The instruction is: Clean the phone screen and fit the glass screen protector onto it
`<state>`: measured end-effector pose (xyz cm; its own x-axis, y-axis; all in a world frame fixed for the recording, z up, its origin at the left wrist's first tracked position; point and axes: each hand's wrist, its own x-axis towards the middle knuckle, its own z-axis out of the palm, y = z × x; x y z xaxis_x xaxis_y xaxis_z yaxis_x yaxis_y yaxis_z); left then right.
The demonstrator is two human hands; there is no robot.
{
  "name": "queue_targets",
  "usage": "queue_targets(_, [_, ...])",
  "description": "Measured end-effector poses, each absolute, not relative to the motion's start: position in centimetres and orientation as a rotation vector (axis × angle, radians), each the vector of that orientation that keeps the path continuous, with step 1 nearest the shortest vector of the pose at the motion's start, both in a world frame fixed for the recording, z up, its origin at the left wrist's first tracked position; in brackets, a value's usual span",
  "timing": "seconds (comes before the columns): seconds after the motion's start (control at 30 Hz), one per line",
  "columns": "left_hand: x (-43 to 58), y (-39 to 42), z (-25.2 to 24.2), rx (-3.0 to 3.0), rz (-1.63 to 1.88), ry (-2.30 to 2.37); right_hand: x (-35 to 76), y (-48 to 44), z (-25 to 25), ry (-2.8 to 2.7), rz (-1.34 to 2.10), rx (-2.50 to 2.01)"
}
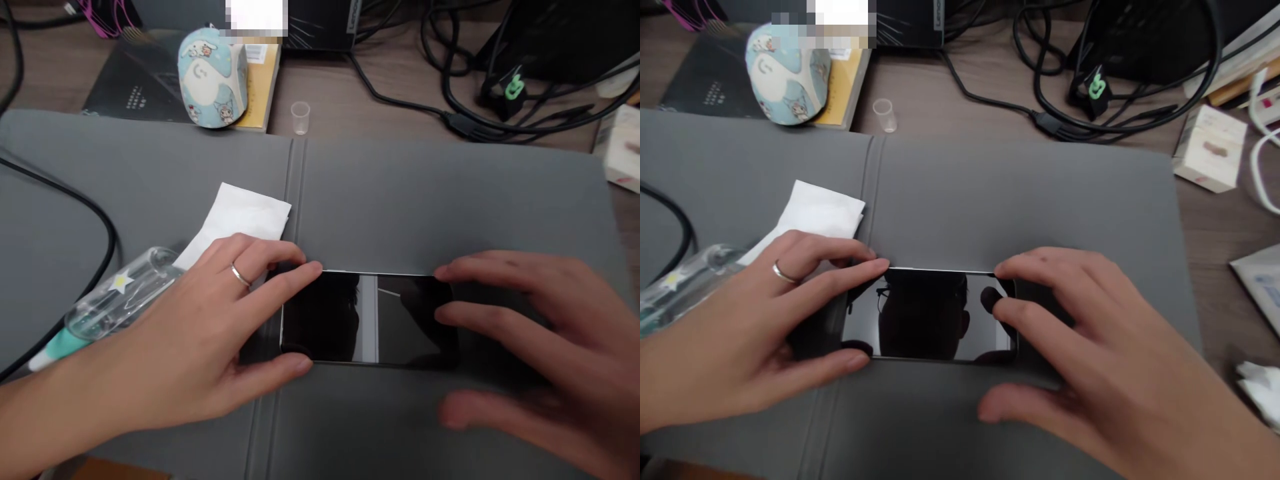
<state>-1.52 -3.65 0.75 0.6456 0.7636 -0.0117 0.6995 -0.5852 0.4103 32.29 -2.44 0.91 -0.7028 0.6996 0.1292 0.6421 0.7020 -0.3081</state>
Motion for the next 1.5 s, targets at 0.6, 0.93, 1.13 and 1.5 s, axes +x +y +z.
queue_targets(0.6, [-1.6, -4.0, 0.1, 2.445, 0.286, 1.219, 31.4, -2.3, 2.2, -2.508, 0.451, -1.113])
queue_targets(0.93, [-1.8, -3.9, 0.0, 2.502, 0.292, 1.189, 31.2, -1.7, 2.3, -2.594, 0.409, -1.016])
queue_targets(1.13, [-1.7, -3.7, 0.1, 2.508, 0.29, 1.169, 31.3, -1.9, 2.2, -2.593, 0.485, -1.048])
queue_targets(1.5, [-1.6, -3.7, 0.5, 2.484, 0.32, 1.156, 30.1, -1.5, 3.4, -2.7, 0.686, -1.022])
